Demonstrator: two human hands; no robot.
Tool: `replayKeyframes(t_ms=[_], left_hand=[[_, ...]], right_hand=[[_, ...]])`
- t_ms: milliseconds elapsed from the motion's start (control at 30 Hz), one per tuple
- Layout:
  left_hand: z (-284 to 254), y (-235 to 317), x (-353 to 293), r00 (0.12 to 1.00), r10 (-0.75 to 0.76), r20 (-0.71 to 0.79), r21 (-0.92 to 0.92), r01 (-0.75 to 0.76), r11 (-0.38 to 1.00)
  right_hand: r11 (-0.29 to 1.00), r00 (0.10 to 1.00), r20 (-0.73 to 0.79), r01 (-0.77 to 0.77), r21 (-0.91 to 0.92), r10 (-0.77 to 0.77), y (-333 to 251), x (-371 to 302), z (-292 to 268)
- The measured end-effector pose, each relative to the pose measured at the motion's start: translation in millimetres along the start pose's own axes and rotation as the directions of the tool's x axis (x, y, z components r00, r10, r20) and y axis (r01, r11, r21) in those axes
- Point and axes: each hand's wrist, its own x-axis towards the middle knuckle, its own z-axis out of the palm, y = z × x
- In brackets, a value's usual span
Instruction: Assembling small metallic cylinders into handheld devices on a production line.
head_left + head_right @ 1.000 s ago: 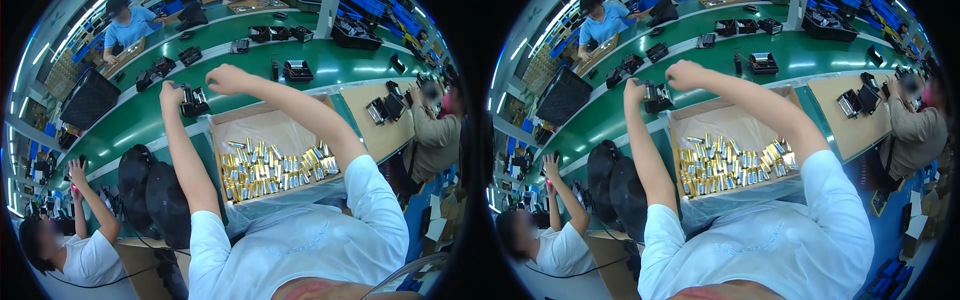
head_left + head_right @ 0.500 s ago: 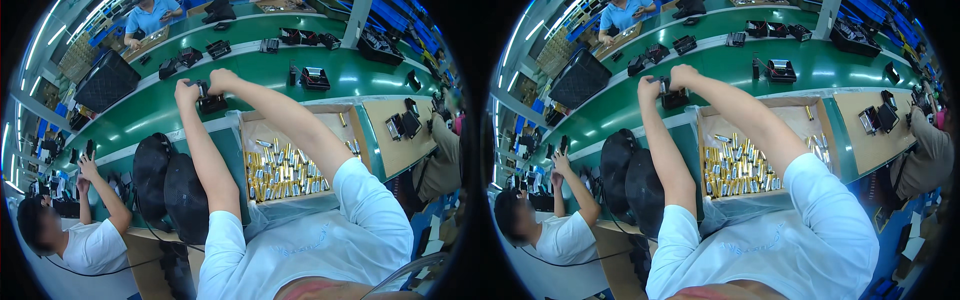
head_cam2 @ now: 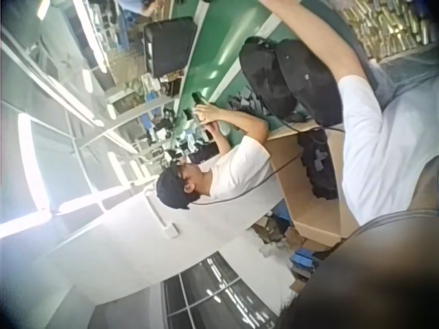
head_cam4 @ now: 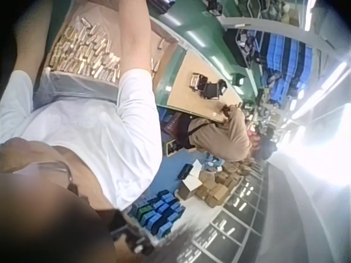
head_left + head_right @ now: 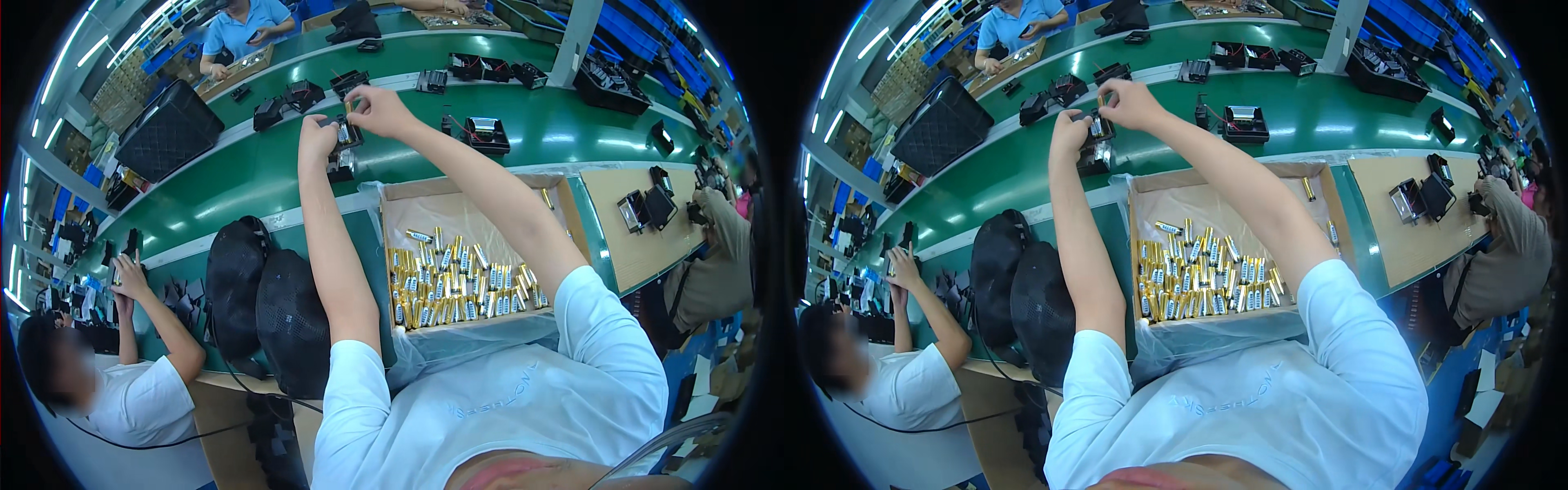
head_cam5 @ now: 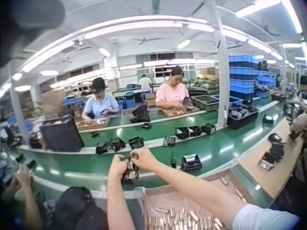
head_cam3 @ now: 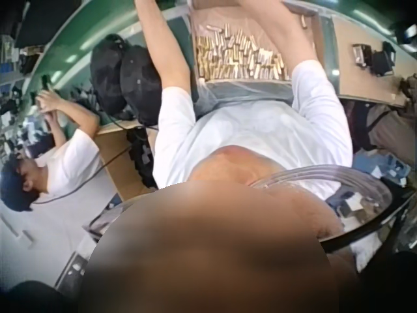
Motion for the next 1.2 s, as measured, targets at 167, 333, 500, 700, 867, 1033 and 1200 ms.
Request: replayKeyframes(t_ms=[167, 333, 500, 700, 867, 1033, 1200], left_hand=[[4.1, 3.2, -1.3, 1.000, 0.019, -0.016, 0.018, -0.019, 1.000], [-1.8, 1.2, 0.7, 1.000, -0.015, -0.026, 0.036, 0.016, 0.999], [-4.1, -5.8, 0.0, 0.988, 0.140, -0.070, 0.298, -0.113, 0.948], [-23.1, 3.4, -8.9, 0.978, 0.052, -0.201, 0.590, 0.078, 0.804], [8.6, 42.9, -36.3, 0.900, 0.373, -0.224, 0.928, 0.080, 0.364], [44.7, 14.5, -17.2, 0.627, 0.695, 0.353, 0.630, -0.708, 0.319], [67.3, 20.8, -24.5, 0.616, 0.490, 0.617, 0.565, -0.780, 0.270]], right_hand=[[0.892, 0.965, 0.092, 0.262, -0.369, -0.245, 3.8, 2.2, 4.9], [0.845, 0.950, 0.284, 0.255, -0.470, -0.128, -14.6, -13.7, 19.5], [0.856, 0.881, 0.467, 0.296, -0.425, -0.074, -9.7, -23.9, 6.0], [0.681, 0.963, 0.107, 0.252, -0.687, -0.248, -4.3, -29.5, -24.8], [0.688, 0.996, -0.064, -0.085, -0.721, 0.057, 7.1, -51.5, -56.6], [0.907, 0.974, 0.210, 0.012, -0.421, 0.085, -29.2, -85.9, -80.7], [0.963, 0.731, 0.669, 0.064, -0.260, 0.132, -57.1, -143.0, -117.2]])
